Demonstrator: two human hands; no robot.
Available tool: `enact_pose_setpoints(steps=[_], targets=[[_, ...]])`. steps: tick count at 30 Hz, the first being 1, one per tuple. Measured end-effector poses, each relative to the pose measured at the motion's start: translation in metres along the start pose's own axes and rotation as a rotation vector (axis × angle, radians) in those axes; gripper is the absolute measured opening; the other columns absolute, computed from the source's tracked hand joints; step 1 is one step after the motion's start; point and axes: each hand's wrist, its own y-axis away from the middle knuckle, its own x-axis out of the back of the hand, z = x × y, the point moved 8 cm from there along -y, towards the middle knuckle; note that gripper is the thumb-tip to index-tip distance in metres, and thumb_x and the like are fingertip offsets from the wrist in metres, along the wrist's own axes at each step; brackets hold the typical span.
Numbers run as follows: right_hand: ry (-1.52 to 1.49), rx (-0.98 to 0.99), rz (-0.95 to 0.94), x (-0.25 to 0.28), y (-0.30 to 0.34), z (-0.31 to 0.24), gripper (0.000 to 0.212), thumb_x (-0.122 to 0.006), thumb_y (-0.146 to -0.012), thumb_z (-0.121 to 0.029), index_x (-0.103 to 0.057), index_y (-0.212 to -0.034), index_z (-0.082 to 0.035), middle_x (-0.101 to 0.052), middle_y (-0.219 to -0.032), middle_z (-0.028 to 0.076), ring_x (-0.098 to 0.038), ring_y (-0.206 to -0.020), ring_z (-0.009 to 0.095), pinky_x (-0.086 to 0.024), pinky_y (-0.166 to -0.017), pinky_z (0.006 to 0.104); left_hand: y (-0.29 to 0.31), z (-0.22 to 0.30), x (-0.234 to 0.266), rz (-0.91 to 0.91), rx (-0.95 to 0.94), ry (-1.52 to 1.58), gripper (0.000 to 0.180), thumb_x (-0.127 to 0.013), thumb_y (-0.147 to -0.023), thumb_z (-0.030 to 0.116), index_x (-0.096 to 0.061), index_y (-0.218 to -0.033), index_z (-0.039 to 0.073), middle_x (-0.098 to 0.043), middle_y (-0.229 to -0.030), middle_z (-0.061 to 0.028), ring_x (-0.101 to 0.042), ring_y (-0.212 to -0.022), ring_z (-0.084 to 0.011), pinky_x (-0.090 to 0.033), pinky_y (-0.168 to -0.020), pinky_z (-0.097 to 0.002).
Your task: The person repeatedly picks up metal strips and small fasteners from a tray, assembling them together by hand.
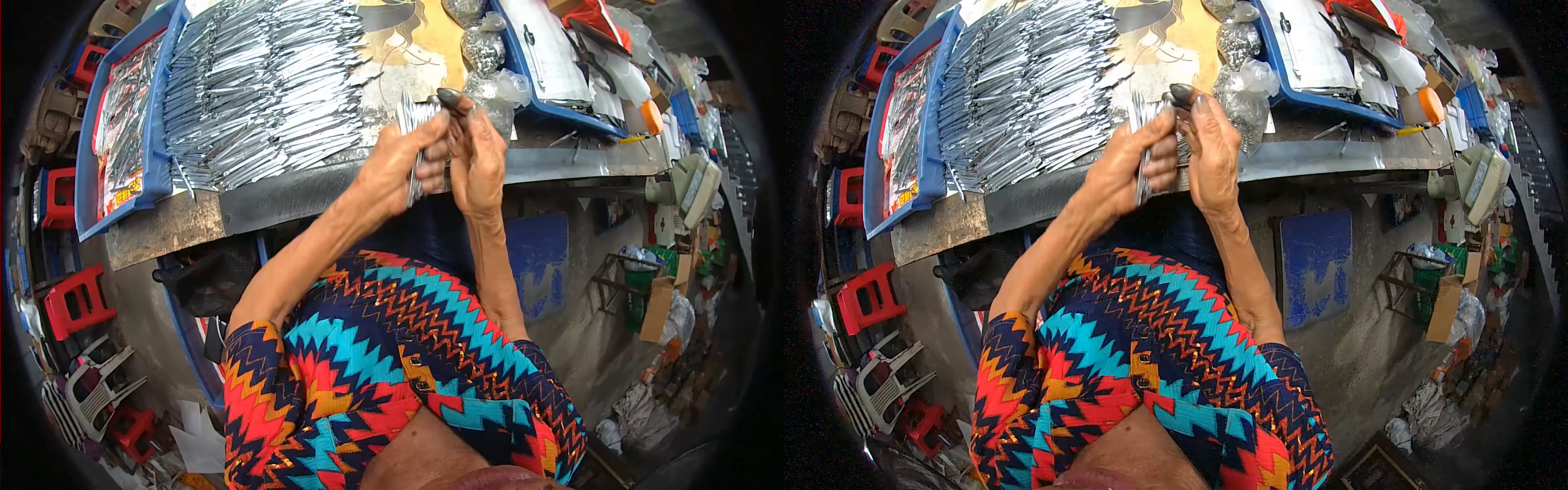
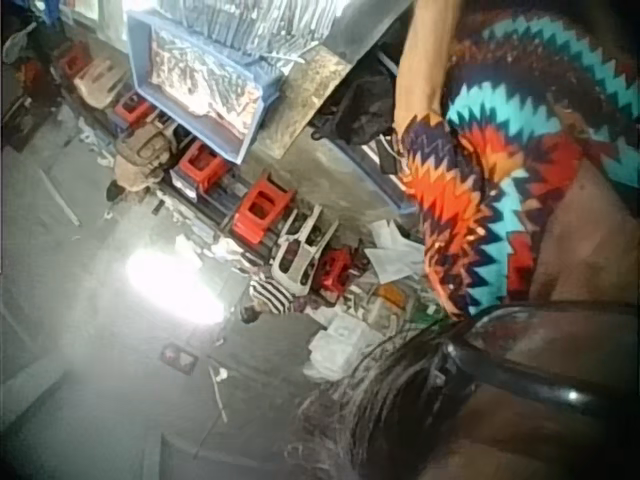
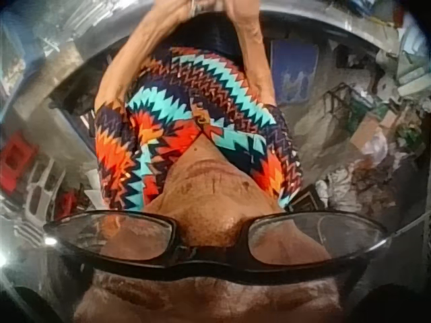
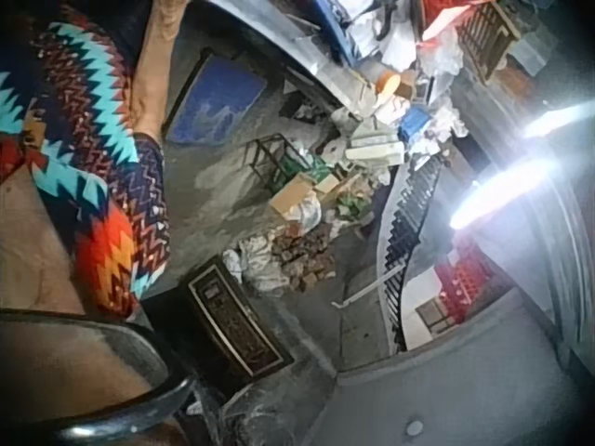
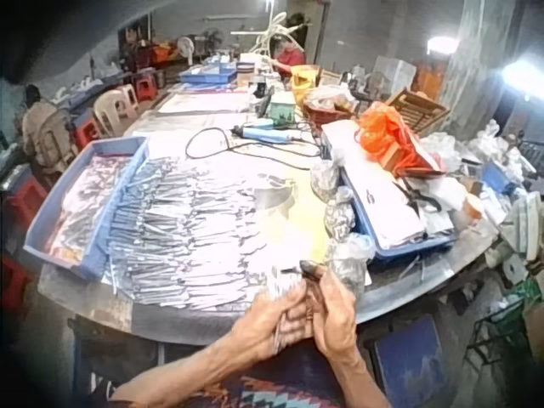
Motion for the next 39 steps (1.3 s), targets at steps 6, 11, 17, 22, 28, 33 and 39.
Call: enact_pose_setpoints(steps=[6,11,17,22,28,33,39], targets=[[0.176,0.087,0.054,0.016,-0.004,-0.015,0.029,-0.047,-0.092,-0.017,-0.052,-0.109,0.006,-0.058,-0.098,0.008,-0.054,-0.09,0.012,-0.043,-0.08,0.0245,-0.036,0.023,0.006,-0.033,-0.004,-0.044,0.021,-0.056,-0.088,0.023,-0.049,-0.084,0.004,-0.046,-0.063,0.0006,-0.038,-0.046,-0.0056,-0.033,-0.041,-0.0203],[0.445,0.124,0.087,0.018,-0.002,-0.017,0.022,-0.051,-0.087,-0.007,-0.053,-0.105,0.006,-0.057,-0.095,0.007,-0.05,-0.086,0.009,-0.042,-0.075,0.0222,-0.06,0.034,0.023,0.006,-0.025,0.013,0.018,-0.055,-0.089,0.021,-0.049,-0.086,0.004,-0.047,-0.067,-0.0018,-0.039,-0.048,-0.0073,-0.034,-0.043,-0.0217],[0.5,0.143,0.131,0.026,0.0,-0.015,0.021,-0.051,-0.086,-0.003,-0.05,-0.106,0.005,-0.055,-0.089,0.005,-0.049,-0.073,0.006,-0.042,-0.064,0.0201,-0.093,0.064,0.024,0.102,-0.115,-0.397,0.018,-0.054,-0.089,0.021,-0.049,-0.087,0.004,-0.048,-0.065,-0.002,-0.041,-0.048,-0.0084,-0.035,-0.042,-0.0225],[0.589,0.092,0.14,0.034,0.003,-0.016,0.021,-0.051,-0.086,-0.003,-0.05,-0.106,0.005,-0.055,-0.09,0.006,-0.051,-0.075,0.007,-0.043,-0.066,0.0213,-0.124,0.077,0.036,0.208,-0.21,-0.805,0.02,-0.055,-0.087,0.023,-0.049,-0.088,0.004,-0.051,-0.066,-0.0049,-0.045,-0.05,-0.0125,-0.039,-0.043,-0.0269],[0.686,0.171,0.109,0.04,0.005,-0.02,0.021,-0.051,-0.085,-0.002,-0.051,-0.104,0.006,-0.054,-0.094,0.011,-0.055,-0.083,0.015,-0.046,-0.071,0.0263,-0.129,0.087,0.001,0.406,-0.782,-2.085,0.018,-0.052,-0.079,0.013,-0.048,-0.091,-0.001,-0.059,-0.084,-0.0234,-0.06,-0.072,-0.0411,-0.046,-0.064,-0.0506],[0.729,0.164,0.103,0.045,0.005,-0.019,0.021,-0.051,-0.083,0.0,-0.051,-0.103,0.007,-0.053,-0.095,0.013,-0.056,-0.084,0.019,-0.047,-0.071,0.0283,-0.13,0.072,0.002,0.38,-0.928,-2.241,0.021,-0.054,-0.076,0.013,-0.051,-0.093,0.002,-0.051,-0.093,-0.014,-0.049,-0.088,-0.0309,-0.04,-0.072,-0.0403],[0.787,0.097,0.109,0.055,0.001,-0.013,0.02,-0.051,-0.082,0.0,-0.052,-0.101,0.007,-0.053,-0.094,0.014,-0.056,-0.08,0.019,-0.047,-0.067,0.0283,-0.134,0.07,0.008,0.293,-0.892,-2.172,0.048,-0.058,-0.081,0.037,-0.048,-0.117,0.008,-0.049,-0.109,-0.0157,-0.046,-0.1,-0.0322,-0.035,-0.082,-0.0455]])
